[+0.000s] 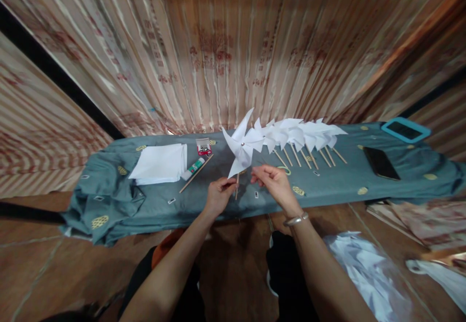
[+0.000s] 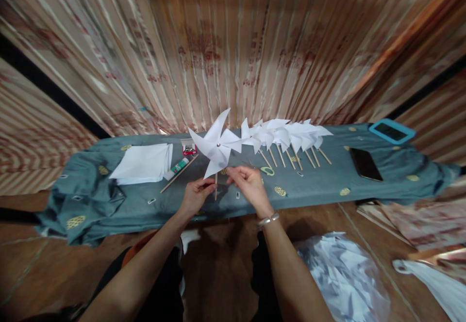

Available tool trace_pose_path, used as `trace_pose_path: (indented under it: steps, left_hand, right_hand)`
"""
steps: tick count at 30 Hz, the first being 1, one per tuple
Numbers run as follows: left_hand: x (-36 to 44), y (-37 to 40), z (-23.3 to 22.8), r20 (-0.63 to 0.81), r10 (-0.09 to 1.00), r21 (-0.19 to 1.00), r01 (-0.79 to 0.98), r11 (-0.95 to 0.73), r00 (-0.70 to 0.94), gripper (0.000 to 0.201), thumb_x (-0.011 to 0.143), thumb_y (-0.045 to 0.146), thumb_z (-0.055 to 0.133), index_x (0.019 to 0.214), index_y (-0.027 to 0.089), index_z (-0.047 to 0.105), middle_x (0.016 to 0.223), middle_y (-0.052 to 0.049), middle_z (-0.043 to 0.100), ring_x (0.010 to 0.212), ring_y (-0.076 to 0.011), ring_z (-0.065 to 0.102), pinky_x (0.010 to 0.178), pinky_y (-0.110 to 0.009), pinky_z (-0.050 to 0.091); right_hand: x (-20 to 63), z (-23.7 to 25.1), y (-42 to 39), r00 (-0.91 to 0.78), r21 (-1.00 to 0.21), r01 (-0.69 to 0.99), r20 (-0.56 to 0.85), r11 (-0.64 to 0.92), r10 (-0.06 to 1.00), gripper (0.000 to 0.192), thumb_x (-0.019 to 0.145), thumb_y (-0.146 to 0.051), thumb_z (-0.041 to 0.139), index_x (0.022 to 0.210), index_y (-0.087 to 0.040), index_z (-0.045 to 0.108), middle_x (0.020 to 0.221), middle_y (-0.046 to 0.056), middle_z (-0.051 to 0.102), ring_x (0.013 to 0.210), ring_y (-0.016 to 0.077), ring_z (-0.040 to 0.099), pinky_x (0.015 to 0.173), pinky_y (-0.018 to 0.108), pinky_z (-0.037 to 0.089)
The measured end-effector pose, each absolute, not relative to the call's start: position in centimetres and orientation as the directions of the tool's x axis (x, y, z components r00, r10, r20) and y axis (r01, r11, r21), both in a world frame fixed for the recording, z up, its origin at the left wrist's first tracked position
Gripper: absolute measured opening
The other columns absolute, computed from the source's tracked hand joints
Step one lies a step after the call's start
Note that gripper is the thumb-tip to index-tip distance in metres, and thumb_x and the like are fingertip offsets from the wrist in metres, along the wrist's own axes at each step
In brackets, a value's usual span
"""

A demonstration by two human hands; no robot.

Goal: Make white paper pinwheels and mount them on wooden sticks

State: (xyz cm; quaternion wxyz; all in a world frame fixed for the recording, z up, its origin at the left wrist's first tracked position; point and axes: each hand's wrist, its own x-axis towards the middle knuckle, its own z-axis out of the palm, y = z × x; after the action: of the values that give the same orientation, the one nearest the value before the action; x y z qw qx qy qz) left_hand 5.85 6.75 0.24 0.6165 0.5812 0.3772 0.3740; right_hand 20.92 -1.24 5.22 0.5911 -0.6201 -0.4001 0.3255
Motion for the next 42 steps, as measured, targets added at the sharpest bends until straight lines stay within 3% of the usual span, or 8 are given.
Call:
trace_pose_path:
  steps: [4,7,9,11,20,25,32,42]
  left_hand:
    - [5.6,6.9,0.1,-0.049,0.898,0.998,-0.017,0.063,0.437,0.006,0.058,0.021,0.075,0.064,0.020,0.075,0.065,0.000,0.069,0.059,-0.0131,0.058,0.062,-0.026,0.045]
    - [5.4,6.7,0.1,-0.068,0.889,0.997,0.005,0.074,0.452,0.007,0.058,0.019,0.076,0.065,0.020,0.075,0.067,-0.001,0.071,0.061,-0.0138,0.060,0.063,-0.026,0.047]
    - [5.4,6.6,0.0,-0.076,0.879,0.997,0.007,0.082,0.471,0.007,0.058,0.020,0.076,0.065,0.019,0.075,0.067,-0.001,0.071,0.062,-0.0144,0.061,0.064,-0.026,0.048]
    - [5.4,6.5,0.0,-0.080,0.866,0.996,0.013,0.084,0.494,0.007,0.058,0.020,0.076,0.065,0.019,0.075,0.066,-0.001,0.070,0.061,-0.0140,0.061,0.062,-0.025,0.048]
    - [5.0,7.1,-0.6,-0.045,0.857,0.998,0.064,0.014,0.513,0.009,0.063,0.020,0.073,0.070,0.018,0.076,0.068,-0.001,0.072,0.062,-0.0131,0.062,0.063,-0.023,0.049]
    - [5.0,7.3,-0.6,-0.041,0.861,0.996,0.084,-0.002,0.507,0.009,0.064,0.021,0.073,0.072,0.017,0.076,0.068,-0.001,0.071,0.062,-0.0130,0.061,0.061,-0.023,0.048]
    - [5.0,7.2,-0.6,-0.020,0.850,0.998,0.066,-0.017,0.526,0.008,0.065,0.020,0.073,0.072,0.017,0.076,0.068,-0.001,0.071,0.061,-0.0122,0.061,0.063,-0.023,0.049]
    - [4.7,7.3,-0.7,-0.017,0.845,0.998,0.061,-0.018,0.535,0.009,0.065,0.021,0.072,0.072,0.017,0.076,0.070,-0.001,0.071,0.063,-0.0128,0.063,0.062,-0.023,0.050]
  right_hand:
    - [23.6,4.8,-1.6,0.677,-0.984,0.167,0.156,0.057,0.719,0.039,0.073,-0.059,0.069,0.068,-0.020,0.066,0.064,0.004,0.069,0.053,0.0130,0.054,0.053,0.027,0.045]
    - [25.0,4.0,-1.5,0.753,-0.966,0.234,0.254,0.113,0.607,0.038,0.071,-0.052,0.073,0.090,-0.019,0.069,0.088,0.008,0.075,0.079,0.0201,0.067,0.071,0.033,0.053]
    - [25.3,3.6,-1.5,0.724,-0.952,0.279,0.296,0.128,0.623,0.042,0.072,-0.047,0.073,0.103,-0.019,0.068,0.105,0.011,0.073,0.094,0.0230,0.068,0.082,0.038,0.053]
    - [25.4,3.2,-1.4,0.691,-0.948,0.294,0.299,0.122,0.658,0.043,0.075,-0.043,0.072,0.110,-0.019,0.067,0.110,0.012,0.073,0.099,0.0237,0.068,0.087,0.040,0.053]
    - [24.6,2.5,-1.2,0.665,-0.976,0.153,0.218,0.156,0.714,0.030,0.069,-0.043,0.077,0.090,-0.021,0.072,0.088,0.006,0.078,0.084,0.0215,0.073,0.081,0.037,0.056]
    - [23.8,2.4,-1.2,0.625,-0.989,0.066,0.144,0.132,0.768,0.033,0.066,-0.046,0.079,0.088,-0.022,0.073,0.085,0.005,0.078,0.084,0.0218,0.073,0.084,0.038,0.056]
    - [23.5,2.0,-0.7,0.703,-0.983,0.071,0.170,0.170,0.691,0.044,0.062,-0.047,0.083,0.095,-0.021,0.071,0.090,0.006,0.077,0.087,0.0214,0.071,0.086,0.039,0.055]
    - [22.4,2.4,-0.4,0.642,-0.982,-0.092,0.068,0.165,0.764,0.040,0.058,-0.045,0.084,0.087,-0.021,0.071,0.077,0.001,0.075,0.075,0.0166,0.068,0.078,0.032,0.053]
